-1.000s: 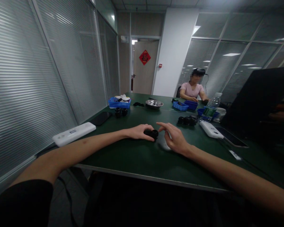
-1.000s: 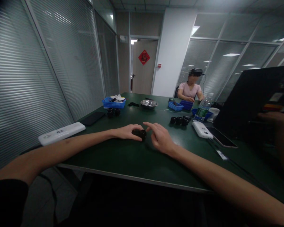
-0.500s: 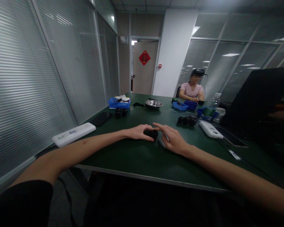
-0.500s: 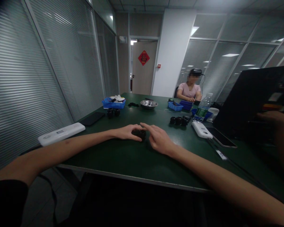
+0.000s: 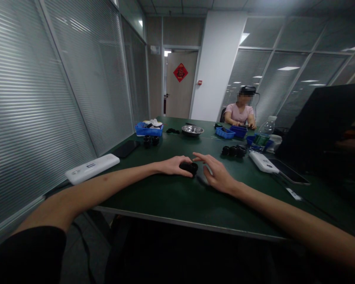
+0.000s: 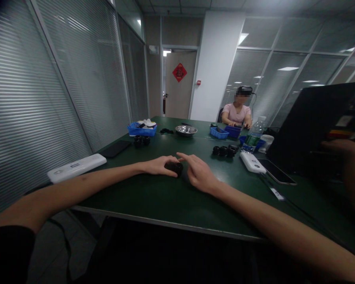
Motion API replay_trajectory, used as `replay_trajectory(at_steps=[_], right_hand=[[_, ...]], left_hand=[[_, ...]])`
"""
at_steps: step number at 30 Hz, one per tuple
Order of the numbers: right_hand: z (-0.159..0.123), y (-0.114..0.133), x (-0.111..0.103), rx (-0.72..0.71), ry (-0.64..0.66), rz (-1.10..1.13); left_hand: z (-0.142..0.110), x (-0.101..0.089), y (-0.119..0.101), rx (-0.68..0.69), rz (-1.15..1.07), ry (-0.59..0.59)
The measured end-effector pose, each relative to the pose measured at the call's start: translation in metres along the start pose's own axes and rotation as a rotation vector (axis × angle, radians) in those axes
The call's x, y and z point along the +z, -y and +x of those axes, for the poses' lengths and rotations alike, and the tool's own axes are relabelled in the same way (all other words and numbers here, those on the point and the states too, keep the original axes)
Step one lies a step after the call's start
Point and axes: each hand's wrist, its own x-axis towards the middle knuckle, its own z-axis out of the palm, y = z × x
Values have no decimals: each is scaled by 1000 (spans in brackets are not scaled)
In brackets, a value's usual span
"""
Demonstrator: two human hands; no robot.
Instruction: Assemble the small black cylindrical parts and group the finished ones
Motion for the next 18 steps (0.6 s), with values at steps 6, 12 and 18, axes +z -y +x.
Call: replay_trajectory(at_steps=[6, 12, 18], right_hand=[[-2, -2, 0, 22, -69, -47], [-1, 3, 1, 23, 52, -35], [-2, 4, 3, 9, 160, 22]], left_hand=[[0, -1, -3, 20, 15, 16], [1, 0, 1, 9, 0, 12], [0, 1, 4, 25, -37, 6]])
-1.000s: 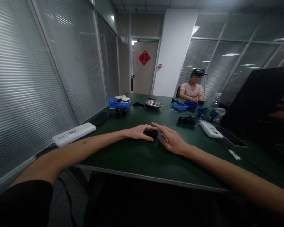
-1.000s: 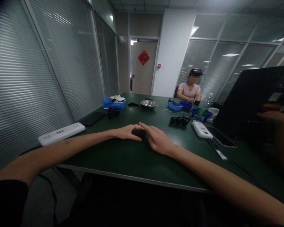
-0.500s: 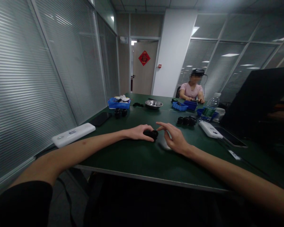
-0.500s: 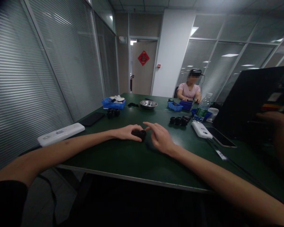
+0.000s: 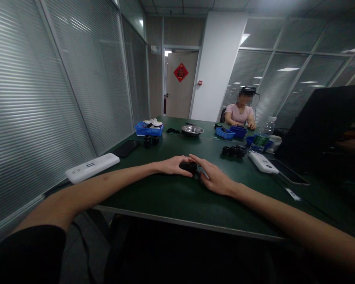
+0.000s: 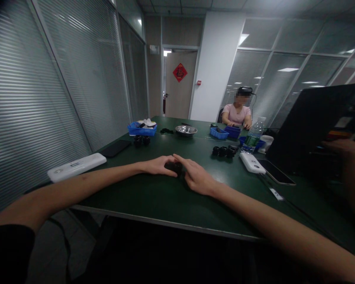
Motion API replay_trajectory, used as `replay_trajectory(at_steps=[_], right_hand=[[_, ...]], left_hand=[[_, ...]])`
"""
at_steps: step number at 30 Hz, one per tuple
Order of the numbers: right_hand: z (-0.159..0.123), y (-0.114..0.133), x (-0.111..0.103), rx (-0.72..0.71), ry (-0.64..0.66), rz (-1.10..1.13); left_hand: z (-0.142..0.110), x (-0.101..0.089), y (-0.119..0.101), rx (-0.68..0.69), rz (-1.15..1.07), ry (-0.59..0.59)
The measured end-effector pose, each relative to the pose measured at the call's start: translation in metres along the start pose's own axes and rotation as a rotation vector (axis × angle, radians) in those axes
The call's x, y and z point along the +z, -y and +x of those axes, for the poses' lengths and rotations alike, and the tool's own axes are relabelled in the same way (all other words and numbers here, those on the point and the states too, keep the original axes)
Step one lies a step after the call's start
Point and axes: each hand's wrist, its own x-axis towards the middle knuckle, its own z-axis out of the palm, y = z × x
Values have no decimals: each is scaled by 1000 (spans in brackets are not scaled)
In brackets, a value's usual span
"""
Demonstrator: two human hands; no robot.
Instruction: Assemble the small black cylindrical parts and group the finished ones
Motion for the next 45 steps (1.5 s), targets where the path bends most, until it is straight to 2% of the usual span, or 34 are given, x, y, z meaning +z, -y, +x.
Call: replay_trajectory(at_steps=[6, 13, 20, 34, 37, 42, 45], right_hand=[[0, -3, 2, -4, -41, 11], [-2, -5, -2, 32, -293, -55], [-1, -4, -1, 28, -253, -61], [2, 0, 1, -37, -9, -8], [2, -2, 0, -32, -35, -25], [0, -6, -2, 13, -199, -56], [0, -6, -3, 15, -240, -74]], left_hand=[[0, 0, -2, -30, 10, -12], [0, -1, -7, 5, 57, 7], [0, -1, -6, 11, 60, 12], [2, 1, 3, 4, 21, -15], [2, 1, -1, -10, 24, -15], [0, -1, -6, -6, 73, 5], [0, -1, -7, 5, 75, 7]])
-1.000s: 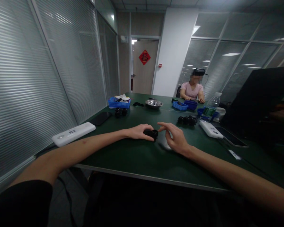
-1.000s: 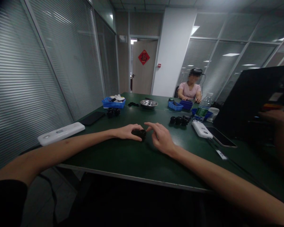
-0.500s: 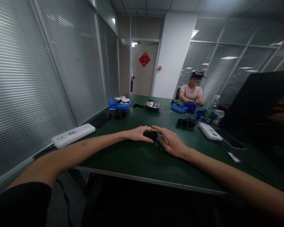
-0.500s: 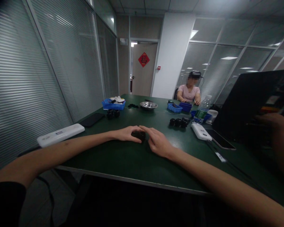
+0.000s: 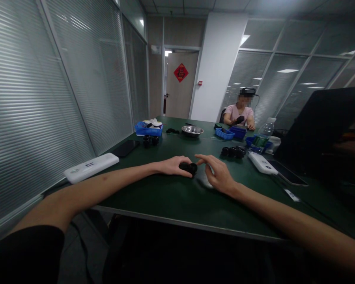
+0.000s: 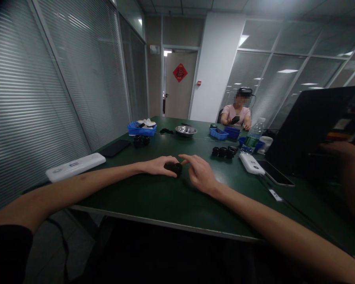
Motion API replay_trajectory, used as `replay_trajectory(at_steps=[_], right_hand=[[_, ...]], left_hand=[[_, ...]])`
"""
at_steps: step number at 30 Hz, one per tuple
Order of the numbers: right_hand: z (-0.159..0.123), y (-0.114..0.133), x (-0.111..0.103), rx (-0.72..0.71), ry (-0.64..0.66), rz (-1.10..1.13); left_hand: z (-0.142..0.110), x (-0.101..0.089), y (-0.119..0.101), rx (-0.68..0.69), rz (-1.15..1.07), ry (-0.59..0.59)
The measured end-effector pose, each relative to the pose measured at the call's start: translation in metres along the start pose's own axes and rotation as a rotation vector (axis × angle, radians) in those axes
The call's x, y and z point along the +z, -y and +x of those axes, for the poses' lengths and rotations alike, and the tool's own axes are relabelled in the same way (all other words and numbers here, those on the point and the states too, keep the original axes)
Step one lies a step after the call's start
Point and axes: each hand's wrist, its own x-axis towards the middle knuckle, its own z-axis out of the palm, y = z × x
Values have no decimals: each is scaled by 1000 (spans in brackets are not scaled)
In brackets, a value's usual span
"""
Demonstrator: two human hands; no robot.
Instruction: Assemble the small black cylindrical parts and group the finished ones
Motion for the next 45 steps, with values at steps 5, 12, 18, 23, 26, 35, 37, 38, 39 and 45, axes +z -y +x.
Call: replay_trajectory(at_steps=[5, 12, 18, 23, 26, 35, 37, 38, 39, 45], right_hand=[[1, 2, 1, 10, 52, -2], [0, 2, 4, -13, 189, 7], [0, 1, 6, -20, 168, 20], [-1, 1, 2, -9, 33, 12], [-1, 2, 1, -15, 29, 4], [-1, 2, 2, 2, 56, -29], [-1, 3, 2, 5, 80, -65], [0, 3, 2, 0, 94, -79], [0, 4, 2, -9, 109, -86], [-1, 4, 5, -15, 196, -24]], left_hand=[[1, 1, 3, 7, 13, 1], [1, 2, 9, -16, -2, -15], [2, 2, 6, -28, -21, -18], [1, 1, 3, -5, -8, -11], [1, 1, 2, 10, -22, -4], [0, 1, 1, -6, -21, -3], [0, 1, 1, -10, -17, -6], [0, 1, 2, -9, -16, -8], [0, 1, 2, -8, -15, -8], [1, 2, 8, -8, -7, -17]])
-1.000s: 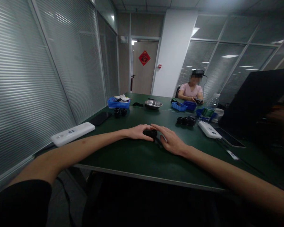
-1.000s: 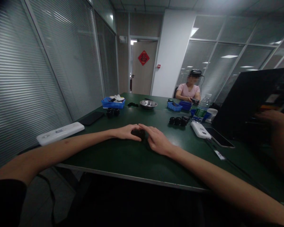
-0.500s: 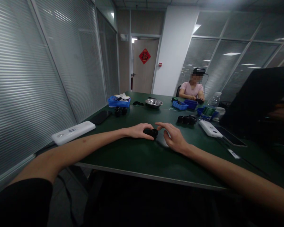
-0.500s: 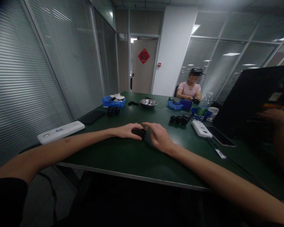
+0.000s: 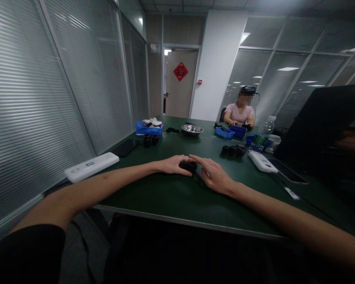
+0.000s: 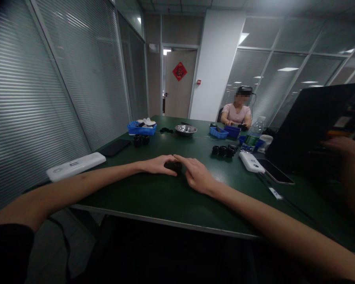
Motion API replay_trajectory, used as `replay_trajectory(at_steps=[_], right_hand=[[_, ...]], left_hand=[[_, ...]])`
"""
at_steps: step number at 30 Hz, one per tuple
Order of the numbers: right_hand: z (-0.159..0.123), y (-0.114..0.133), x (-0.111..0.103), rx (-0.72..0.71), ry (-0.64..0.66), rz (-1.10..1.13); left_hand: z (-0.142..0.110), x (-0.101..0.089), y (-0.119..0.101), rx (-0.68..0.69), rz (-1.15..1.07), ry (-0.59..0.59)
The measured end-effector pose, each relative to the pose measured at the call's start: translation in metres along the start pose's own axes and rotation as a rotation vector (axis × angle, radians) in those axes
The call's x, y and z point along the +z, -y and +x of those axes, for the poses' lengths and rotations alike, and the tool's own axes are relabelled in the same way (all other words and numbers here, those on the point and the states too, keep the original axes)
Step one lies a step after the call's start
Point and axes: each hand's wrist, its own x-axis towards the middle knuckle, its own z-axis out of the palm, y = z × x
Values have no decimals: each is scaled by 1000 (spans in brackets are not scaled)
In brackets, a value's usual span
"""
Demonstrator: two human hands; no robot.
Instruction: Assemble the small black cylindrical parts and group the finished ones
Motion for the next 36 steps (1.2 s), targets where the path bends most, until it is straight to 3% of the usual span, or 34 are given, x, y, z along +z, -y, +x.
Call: replay_trajectory(at_steps=[6, 12, 15, 22, 32, 36], right_hand=[[1, -1, 1, -28, 8, 40], [0, -2, -4, 4, -174, 9], [-1, -3, -5, -5, -196, -8], [0, 0, -7, 7, -155, -12], [2, -3, -1, -29, 41, 65], [2, -2, -1, -40, 48, 100]], left_hand=[[-1, -1, -3, -20, -47, 6], [-1, -2, -9, -9, -19, 14], [-1, -2, -10, 7, -19, 16], [-1, -2, -5, 16, -23, 15], [-1, 0, -3, -21, -14, -2], [-1, -1, -2, -28, -30, 0]])
